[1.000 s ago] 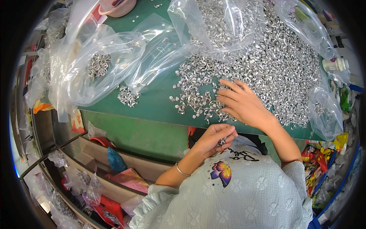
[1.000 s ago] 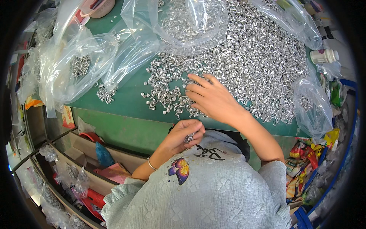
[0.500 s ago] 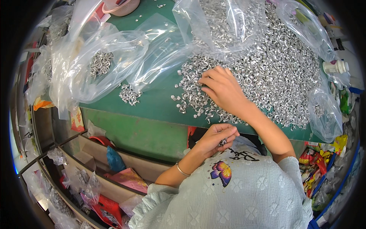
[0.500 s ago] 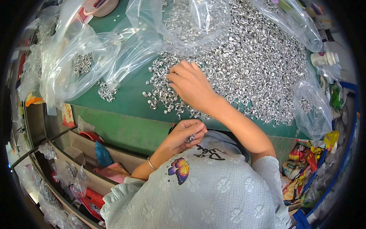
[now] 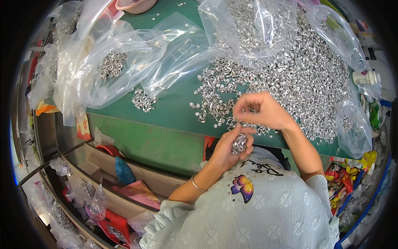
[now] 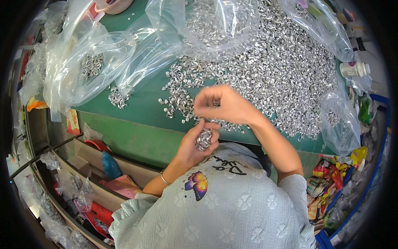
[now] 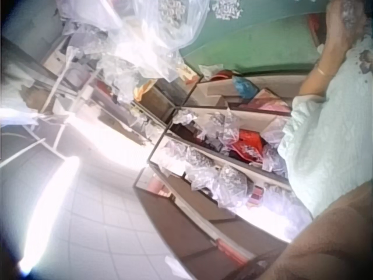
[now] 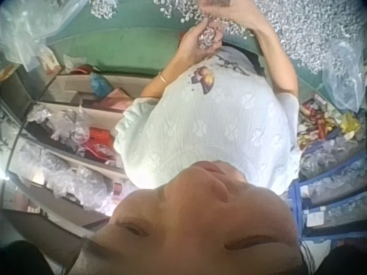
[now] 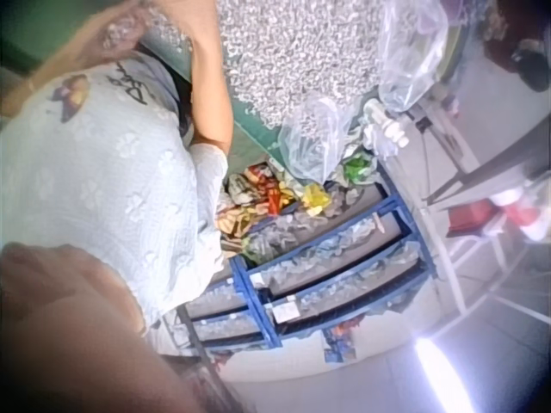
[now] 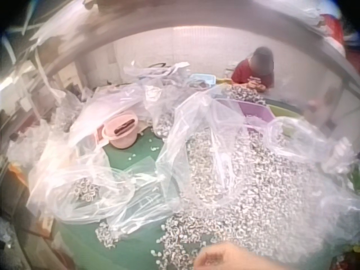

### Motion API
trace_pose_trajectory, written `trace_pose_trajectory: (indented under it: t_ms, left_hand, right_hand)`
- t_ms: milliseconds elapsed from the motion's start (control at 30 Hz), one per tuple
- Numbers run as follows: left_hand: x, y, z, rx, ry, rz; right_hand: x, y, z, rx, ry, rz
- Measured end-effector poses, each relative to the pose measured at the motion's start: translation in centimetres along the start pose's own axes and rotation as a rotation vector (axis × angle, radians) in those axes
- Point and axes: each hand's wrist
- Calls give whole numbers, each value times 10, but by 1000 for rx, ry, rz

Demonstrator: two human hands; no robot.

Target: The person sorts through a large pile of small silver-colored metal parts on a table, picking them up by hand and placing them into separate plastic bags.

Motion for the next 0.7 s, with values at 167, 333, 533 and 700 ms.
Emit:
trace_pose_trajectory:
  t_ms: [167,333,533,700]
  left_hand:
    - [-6,13,-8,-8,-17,43]
    - [-7,12,-4,-136,3,-26]
    - [-7,11,0,-138,9,-80]
    - [-6,14,-2,-156,3,-142]
  right_hand:
    - [1,0,-1,-59,232,276]
    - [21,-17,-41,216,589,769]
    - [25,-22,-46,303,606,1232]
    - [21,-23,-34,246,524,1019]
Point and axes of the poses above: each hand's wrist, its own z-axis away from the middle knuckle, its own y-axis out of the back of the hand, x = y × z, and after that the axes turned 7 degrees about -z, right-handed
